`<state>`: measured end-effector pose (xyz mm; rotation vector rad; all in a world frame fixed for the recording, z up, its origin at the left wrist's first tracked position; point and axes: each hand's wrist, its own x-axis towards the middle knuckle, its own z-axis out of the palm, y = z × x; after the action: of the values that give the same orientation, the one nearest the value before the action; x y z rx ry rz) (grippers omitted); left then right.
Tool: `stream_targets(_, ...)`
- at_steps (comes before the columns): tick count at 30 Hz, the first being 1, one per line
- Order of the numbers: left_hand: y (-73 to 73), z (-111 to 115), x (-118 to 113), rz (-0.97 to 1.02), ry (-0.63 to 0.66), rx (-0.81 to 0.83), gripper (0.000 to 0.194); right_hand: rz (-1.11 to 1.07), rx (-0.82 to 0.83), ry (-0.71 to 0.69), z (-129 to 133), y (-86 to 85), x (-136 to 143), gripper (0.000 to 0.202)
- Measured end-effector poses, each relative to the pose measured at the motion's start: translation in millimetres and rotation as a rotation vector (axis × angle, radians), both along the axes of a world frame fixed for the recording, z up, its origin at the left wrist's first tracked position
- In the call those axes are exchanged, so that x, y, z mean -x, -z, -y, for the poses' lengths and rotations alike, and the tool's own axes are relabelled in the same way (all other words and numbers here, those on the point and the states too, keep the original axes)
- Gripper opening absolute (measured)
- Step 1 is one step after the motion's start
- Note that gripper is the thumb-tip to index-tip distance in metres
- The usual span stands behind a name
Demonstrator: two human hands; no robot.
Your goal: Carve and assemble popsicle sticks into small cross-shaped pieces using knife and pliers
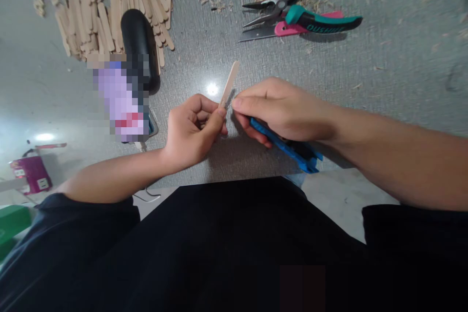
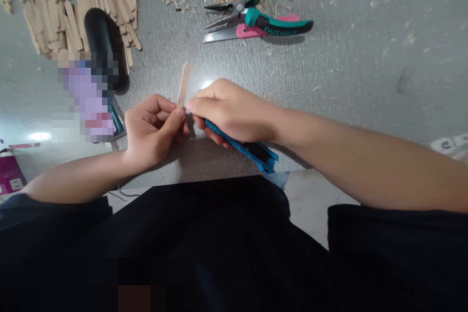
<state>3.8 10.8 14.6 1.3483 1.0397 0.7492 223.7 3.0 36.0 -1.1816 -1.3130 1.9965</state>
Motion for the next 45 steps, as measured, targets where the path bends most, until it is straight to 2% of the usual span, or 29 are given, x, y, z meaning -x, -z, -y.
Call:
stream_targets(5, -0.6, 1, 0, -0.003, 0.011, -0.003, 0.053, 0.075, -0.120, 0.070, 6, 2.2, 7, 0.045)
stream_targets(11, -0.2, 2, -2, 0.016, 0.001, -0.026, 0.049, 0.129, -0.159, 0.120, 9, 2.1, 9, 0.039)
stream_targets(16, 1.7, 3, -1, -0.015, 0.010, -0.087, 0.046, 0.167, -0.184, 0.109, 8, 1.7, 10, 0.038)
stream_targets(29, 13.4, 3, 2, 0.059, 0.019, -0.167, 0.049, 0.190, -0.138, 0.122, 11, -2.4, 13, 0.039)
stream_targets(35, 13.2, 3, 1, 0.044, 0.003, -0.181, 0.050, 0.198, -0.167, 0.110, 9, -2.5, 13, 0.041)
stream_targets(45, 11.7, 3, -1, 0.061, -0.009, -0.158, 0.051, 0.195, -0.107, 0.129, 8, -4.5, 17, 0.044)
